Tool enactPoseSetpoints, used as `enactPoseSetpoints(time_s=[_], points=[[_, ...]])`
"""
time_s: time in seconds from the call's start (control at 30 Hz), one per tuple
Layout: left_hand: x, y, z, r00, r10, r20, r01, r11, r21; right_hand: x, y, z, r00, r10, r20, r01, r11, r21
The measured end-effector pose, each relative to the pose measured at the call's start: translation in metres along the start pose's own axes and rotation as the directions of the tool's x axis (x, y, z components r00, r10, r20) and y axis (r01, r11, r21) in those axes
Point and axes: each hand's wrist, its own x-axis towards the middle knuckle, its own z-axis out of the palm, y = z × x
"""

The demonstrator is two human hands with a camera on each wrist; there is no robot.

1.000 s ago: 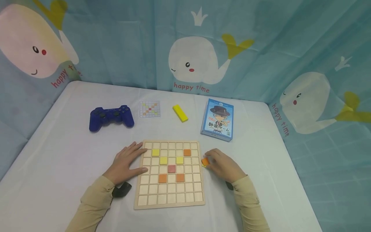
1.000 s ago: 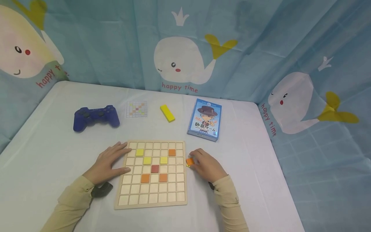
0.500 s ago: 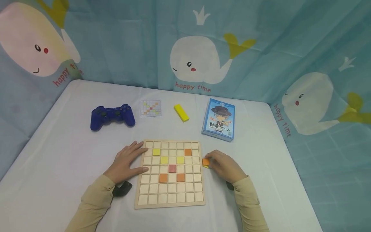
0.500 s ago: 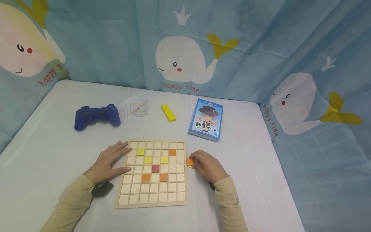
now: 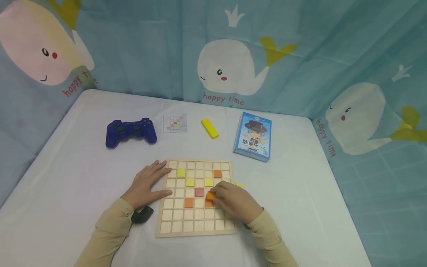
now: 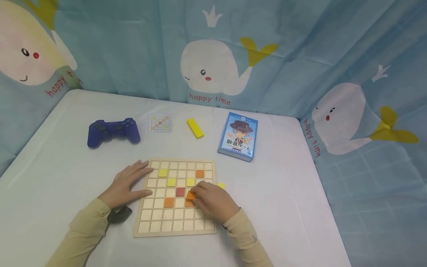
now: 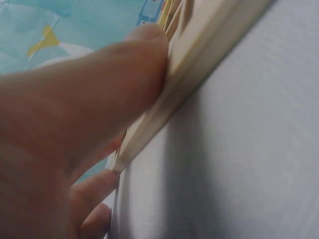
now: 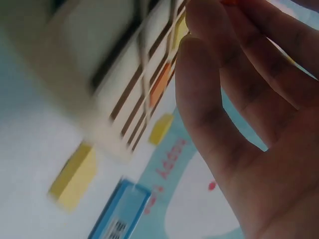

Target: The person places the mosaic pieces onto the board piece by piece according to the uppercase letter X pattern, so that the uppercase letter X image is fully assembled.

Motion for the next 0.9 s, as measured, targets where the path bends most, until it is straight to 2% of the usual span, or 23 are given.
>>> enactPoseSetpoints(time_s=[0.1, 0.43, 0.7, 0.9], points=[[0.002, 0.002, 0.000, 1.000, 0.009, -0.002, -0.009, 1.000, -0.005, 0.006, -0.010, 0.003, 0.999, -0.019, 0.030, 0.020, 1.000, -0.023], [0.003, 0.000, -0.001, 1.000, 0.009, 0.002, -0.009, 1.000, -0.001, 0.023, -0.047, 0.018, 0.987, -0.160, 0.026, 0.161, 0.984, -0.070], [0.003, -0.004, 0.001, 1.000, 0.016, -0.005, -0.016, 1.000, 0.005, 0.038, -0.065, 0.030, 0.983, -0.177, 0.050, 0.183, 0.959, -0.216], [0.003, -0.002, 0.000, 1.000, 0.001, 0.006, -0.001, 1.000, -0.009, 0.040, -0.070, 0.040, 0.979, -0.195, 0.049, 0.201, 0.943, -0.265]])
